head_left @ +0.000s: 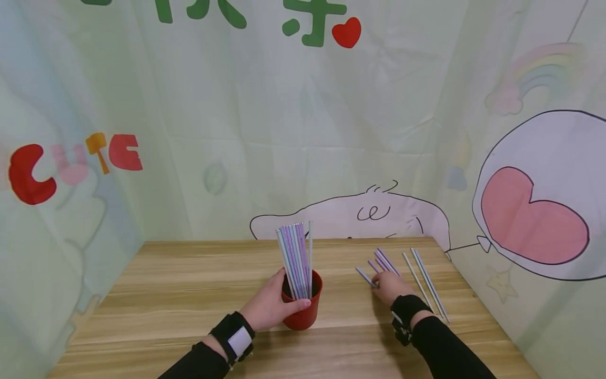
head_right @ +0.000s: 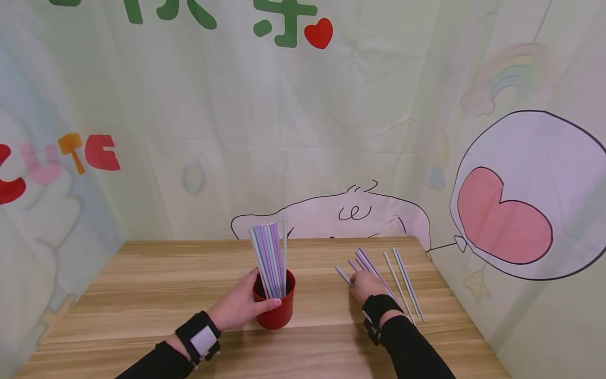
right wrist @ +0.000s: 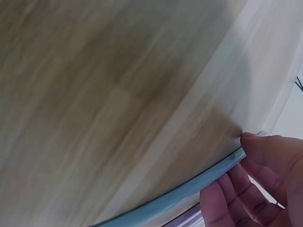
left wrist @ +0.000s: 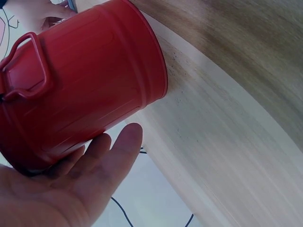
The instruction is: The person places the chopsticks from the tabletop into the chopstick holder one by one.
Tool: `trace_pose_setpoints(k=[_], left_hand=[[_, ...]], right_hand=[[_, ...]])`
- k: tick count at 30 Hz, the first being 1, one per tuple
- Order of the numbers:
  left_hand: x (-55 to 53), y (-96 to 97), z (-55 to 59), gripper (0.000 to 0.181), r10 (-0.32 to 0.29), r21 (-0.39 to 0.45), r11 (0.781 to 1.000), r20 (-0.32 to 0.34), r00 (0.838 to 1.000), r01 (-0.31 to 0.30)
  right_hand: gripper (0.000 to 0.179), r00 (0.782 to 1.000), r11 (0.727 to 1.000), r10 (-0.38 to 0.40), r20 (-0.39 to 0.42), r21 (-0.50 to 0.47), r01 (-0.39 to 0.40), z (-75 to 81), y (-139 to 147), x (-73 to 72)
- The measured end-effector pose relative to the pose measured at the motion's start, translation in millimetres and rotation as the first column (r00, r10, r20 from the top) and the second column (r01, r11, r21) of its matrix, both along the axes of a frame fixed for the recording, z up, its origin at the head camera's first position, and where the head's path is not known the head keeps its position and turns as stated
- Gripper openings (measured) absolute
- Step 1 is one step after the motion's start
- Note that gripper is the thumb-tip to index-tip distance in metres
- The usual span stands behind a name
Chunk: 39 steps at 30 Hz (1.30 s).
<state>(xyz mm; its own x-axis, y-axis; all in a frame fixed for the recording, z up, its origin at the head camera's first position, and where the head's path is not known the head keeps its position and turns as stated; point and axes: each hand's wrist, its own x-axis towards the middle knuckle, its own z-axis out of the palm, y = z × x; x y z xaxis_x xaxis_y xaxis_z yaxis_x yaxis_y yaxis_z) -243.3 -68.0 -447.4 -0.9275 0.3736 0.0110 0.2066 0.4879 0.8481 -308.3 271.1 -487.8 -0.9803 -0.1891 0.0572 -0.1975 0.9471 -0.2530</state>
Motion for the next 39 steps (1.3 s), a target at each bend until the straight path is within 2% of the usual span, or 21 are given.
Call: trace_pose_setpoints(k=[5,12,16,20,24,28,34,39], left_hand=[[1.0,-0.2,0.3,0.091,0.003,-0.002,1.000,-0.001,1.000,-0.003],[1.0,0.2,1.0,0.092,-0.003,-0.001,1.000,-0.004,1.000,0.003],[0.5,0.3,0.2,0.092,-0.005,0.000,1.000,-0.002,1.000,0.005],[-0.2,0.4,-0.7,0.093,-0.002,0.002,1.000,0.006,1.000,0.002],[-0.7,0.5,-0.9,0.092,0.003,0.006,1.000,0.011,1.000,-0.003],[-0.6,0.5,-0.5,0.092,0.005,0.004,1.000,0.010,1.000,-0.005],[-0.4,0.3,-0.4,0.091,0.004,0.005,1.000,0.008,1.000,-0.004],[0.0,0.8,0.2,0.092,0.010,-0.004,1.000,0.013,1.000,-0.010]], right_hand=[[0.013,1.000,1.000,0.006,0.004,-0.002,-0.006,-1.6,-4,-0.3],[0.017,0.997,1.000,-0.018,0.069,-0.024,0.019,-3.9,-6,-2.7],[0.019,0.998,0.999,-0.002,0.061,-0.043,0.004,-3.1,-6,-2.8],[0.019,0.999,0.995,0.022,0.040,-0.102,-0.018,6.7,-7,-3.0],[0.022,0.999,0.981,0.012,0.049,-0.195,-0.002,24.7,-12,-3.9],[0.025,0.998,0.948,-0.003,0.065,-0.318,0.024,45.3,-23,-4.3],[0.024,0.997,0.860,-0.013,0.073,-0.507,0.048,70.8,-40,-4.0],[0.026,1.000,0.789,-0.001,0.026,-0.614,0.017,94.1,-57,0.7]])
